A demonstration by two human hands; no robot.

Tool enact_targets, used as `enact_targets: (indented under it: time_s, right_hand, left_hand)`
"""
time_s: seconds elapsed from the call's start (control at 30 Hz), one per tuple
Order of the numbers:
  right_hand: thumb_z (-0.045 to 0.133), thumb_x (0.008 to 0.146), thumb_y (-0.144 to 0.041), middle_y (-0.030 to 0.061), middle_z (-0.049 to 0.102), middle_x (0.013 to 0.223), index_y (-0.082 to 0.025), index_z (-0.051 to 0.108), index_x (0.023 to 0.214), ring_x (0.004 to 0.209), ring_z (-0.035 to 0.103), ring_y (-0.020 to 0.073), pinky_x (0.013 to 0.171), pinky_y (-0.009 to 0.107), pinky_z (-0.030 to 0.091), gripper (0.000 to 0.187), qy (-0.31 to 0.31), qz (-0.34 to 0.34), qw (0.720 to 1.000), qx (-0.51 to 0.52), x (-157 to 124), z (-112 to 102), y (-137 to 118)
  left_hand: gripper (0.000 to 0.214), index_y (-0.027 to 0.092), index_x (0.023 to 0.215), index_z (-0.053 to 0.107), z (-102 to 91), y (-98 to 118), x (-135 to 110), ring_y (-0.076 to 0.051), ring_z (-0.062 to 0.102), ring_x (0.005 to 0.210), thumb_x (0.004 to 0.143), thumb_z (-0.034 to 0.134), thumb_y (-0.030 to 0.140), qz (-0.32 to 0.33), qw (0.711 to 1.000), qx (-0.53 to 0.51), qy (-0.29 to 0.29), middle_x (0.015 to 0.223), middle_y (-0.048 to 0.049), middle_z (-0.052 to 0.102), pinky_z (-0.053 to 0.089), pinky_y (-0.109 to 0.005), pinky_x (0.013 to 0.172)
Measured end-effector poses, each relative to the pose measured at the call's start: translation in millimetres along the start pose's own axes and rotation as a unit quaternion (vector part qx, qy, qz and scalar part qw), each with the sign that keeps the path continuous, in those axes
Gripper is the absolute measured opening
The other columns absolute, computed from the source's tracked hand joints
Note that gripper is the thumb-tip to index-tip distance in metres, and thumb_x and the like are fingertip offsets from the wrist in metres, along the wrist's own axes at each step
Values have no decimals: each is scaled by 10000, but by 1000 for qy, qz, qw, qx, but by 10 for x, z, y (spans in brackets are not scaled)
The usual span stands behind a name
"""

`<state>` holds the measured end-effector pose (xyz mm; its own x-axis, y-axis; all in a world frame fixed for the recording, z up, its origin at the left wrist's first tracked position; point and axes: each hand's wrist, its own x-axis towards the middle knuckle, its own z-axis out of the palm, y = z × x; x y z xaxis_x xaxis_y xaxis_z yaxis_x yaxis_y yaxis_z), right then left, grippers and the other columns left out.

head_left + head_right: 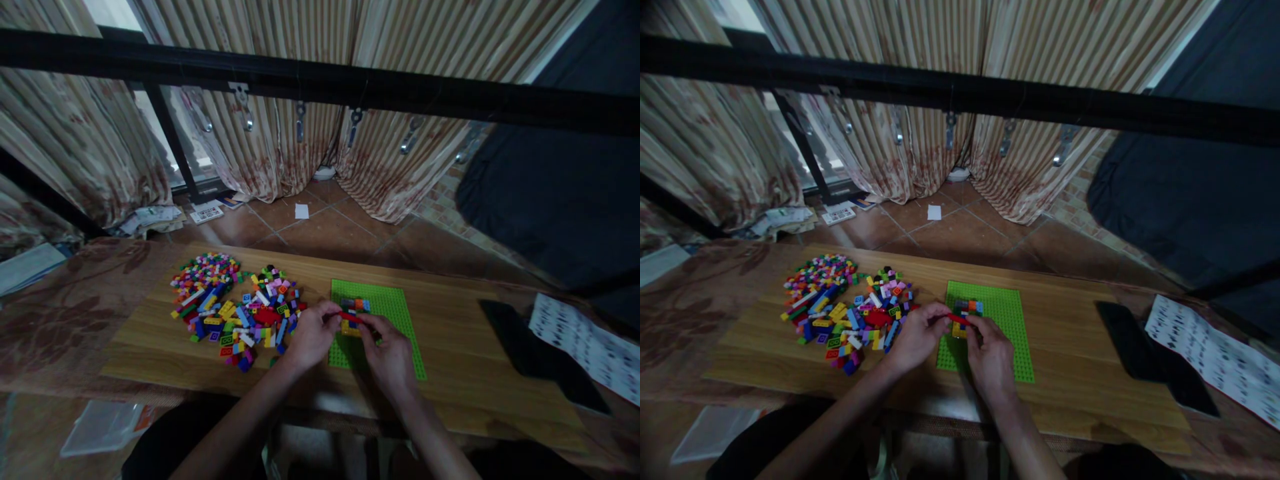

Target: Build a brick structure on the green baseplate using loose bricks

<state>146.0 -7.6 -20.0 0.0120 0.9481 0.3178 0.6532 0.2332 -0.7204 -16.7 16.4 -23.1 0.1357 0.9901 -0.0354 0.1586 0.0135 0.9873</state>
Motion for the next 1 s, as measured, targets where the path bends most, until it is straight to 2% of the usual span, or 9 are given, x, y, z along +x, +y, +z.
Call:
enact_targets:
  time_s: [0.23, 0.4, 0.5, 0.63, 0.7, 0.8, 0.87, 1.0]
  right_hand:
    - [540, 892, -308, 57, 745, 936, -228, 711, 974, 830, 694, 209, 758, 348, 545, 205, 3, 9, 1000, 16, -86, 18, -22]
    - [560, 888, -307, 54, 739, 919, -235, 705, 977, 791, 684, 197, 718, 330, 552, 185, 4, -3, 1000, 31, -226, 38, -79]
    - [562, 880, -270, 42, 731, 920, -240, 692, 993, 789, 679, 187, 720, 319, 553, 175, -12, 1, 999, 37, -325, 64, -112]
    - [578, 860, -250, 35, 713, 909, -243, 671, 1041, 797, 672, 189, 731, 331, 556, 204, -47, 19, 998, 24, -416, 49, -133]
    - [626, 824, -262, 48, 704, 958, -243, 653, 1112, 853, 668, 212, 765, 366, 560, 290, -47, 20, 999, 3, -430, 9, -123]
    - [683, 780, -281, 74, 671, 1127, -263, 607, 1234, 1041, 633, 261, 877, 439, 544, 460, -51, -4, 998, -24, -420, -68, -89]
    - [688, 785, -288, 78, 638, 1206, -284, 600, 1256, 1124, 601, 272, 941, 465, 520, 479, -71, -27, 997, -33, -399, -111, -66]
    - [695, 798, -310, 80, 606, 1242, -290, 616, 1234, 1155, 584, 272, 992, 478, 494, 444, -107, -44, 992, -41, -335, -158, -54]
  left_hand:
    - [141, 164, 896, 667, -2, 20, -26, -163, 643, 749, 816, 552, 181, -7, 1000, 17, 9, 800, -36, 686, 509, -266, 705]
    - [217, 163, 966, 682, 31, 50, -46, -145, 628, 657, 847, 528, 259, -63, 996, -64, -7, 717, -14, 665, 498, -251, 633]
    - [240, 152, 976, 690, 69, 20, -68, -134, 605, 618, 818, 572, 290, -87, 990, -108, -27, 711, -9, 665, 483, -242, 593]
    - [229, 144, 948, 705, 98, -32, -116, -135, 606, 641, 760, 603, 226, -78, 993, -86, -35, 754, -25, 691, 478, -240, 602]
    - [255, 142, 981, 696, 99, -35, -141, -133, 597, 624, 757, 597, 216, -76, 993, -71, -48, 742, -24, 688, 464, -235, 579]
    - [301, 146, 1039, 672, 92, -15, -172, -123, 568, 577, 757, 589, 204, -74, 993, -51, -73, 695, -7, 668, 424, -222, 532]
    - [319, 149, 1062, 658, 90, 0, -185, -124, 573, 588, 756, 578, 195, -73, 992, -51, -84, 710, -9, 673, 418, -220, 532]
    - [377, 149, 1126, 627, 89, 21, -195, -128, 586, 621, 755, 575, 185, -75, 991, -69, -84, 748, -16, 680, 434, -223, 556]
